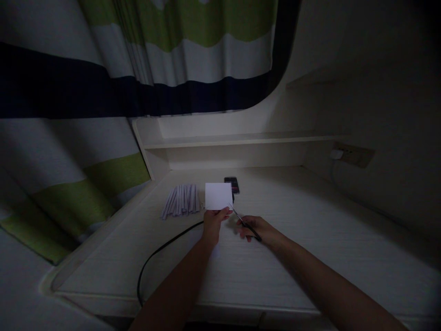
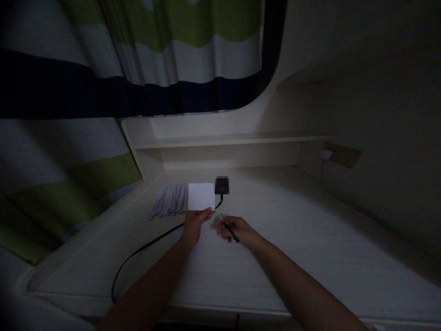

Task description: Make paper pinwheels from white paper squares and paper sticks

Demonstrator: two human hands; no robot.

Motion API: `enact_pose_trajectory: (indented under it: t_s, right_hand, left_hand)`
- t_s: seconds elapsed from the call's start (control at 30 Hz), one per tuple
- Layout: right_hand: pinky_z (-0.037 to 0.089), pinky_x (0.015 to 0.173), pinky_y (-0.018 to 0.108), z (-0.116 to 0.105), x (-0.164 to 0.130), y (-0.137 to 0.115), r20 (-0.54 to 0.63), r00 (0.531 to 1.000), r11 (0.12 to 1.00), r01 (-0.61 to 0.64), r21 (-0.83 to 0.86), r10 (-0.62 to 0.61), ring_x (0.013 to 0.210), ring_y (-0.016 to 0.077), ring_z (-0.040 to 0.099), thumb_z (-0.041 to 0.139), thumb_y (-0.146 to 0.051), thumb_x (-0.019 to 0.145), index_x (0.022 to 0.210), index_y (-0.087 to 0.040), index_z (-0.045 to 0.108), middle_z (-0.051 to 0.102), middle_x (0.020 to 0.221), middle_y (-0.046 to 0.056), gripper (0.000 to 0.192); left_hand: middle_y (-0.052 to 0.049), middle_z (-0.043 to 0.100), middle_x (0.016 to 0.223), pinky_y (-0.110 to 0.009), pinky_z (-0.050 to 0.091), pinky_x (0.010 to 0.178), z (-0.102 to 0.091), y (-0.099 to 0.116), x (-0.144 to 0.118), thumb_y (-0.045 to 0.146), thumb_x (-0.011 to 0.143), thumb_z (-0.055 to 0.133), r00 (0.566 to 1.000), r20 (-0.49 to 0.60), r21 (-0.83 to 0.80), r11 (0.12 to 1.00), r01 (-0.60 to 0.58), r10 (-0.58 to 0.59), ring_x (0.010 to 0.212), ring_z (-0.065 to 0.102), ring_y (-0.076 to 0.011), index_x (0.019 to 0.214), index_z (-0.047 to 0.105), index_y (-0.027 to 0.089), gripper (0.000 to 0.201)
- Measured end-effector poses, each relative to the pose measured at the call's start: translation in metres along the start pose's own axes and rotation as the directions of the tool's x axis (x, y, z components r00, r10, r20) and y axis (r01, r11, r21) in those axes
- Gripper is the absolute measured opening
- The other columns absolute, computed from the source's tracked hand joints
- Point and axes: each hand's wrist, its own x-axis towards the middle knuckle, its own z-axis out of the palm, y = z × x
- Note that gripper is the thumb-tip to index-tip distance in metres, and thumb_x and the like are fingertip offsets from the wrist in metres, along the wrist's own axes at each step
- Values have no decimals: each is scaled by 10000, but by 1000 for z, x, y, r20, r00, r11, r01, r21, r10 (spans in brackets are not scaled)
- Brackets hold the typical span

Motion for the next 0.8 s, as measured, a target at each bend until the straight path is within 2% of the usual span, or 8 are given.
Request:
enact_pose_trajectory:
  t_s: [0.2, 0.8]
  right_hand:
    - [353, 421, 230, 0, -1, -1, 6, 1000, 1000, 6, -16, -6, 473, 96, 475, 680, -335, 536, 799, -118, 547, 555, 554, -6, 365]
    - [284, 376, 199, -2, 0, 1, 13, 1000, 992, 17, -129, -15, 385, 54, 378, 629, -354, 583, 779, -126, 543, 484, 487, -46, 312]
  left_hand:
    - [-74, 661, 664, -285, 462, 637, 1, 1, 0, 300, 554, 680, 1000, -10, 46, 999, -4, 4, 668, 616, -190, 714, 661, 109, 250]
    - [-70, 661, 658, -265, 461, 580, 2, 5, -2, 297, 549, 676, 1000, 8, 66, 998, 3, -4, 634, 619, -188, 749, 644, 105, 279]
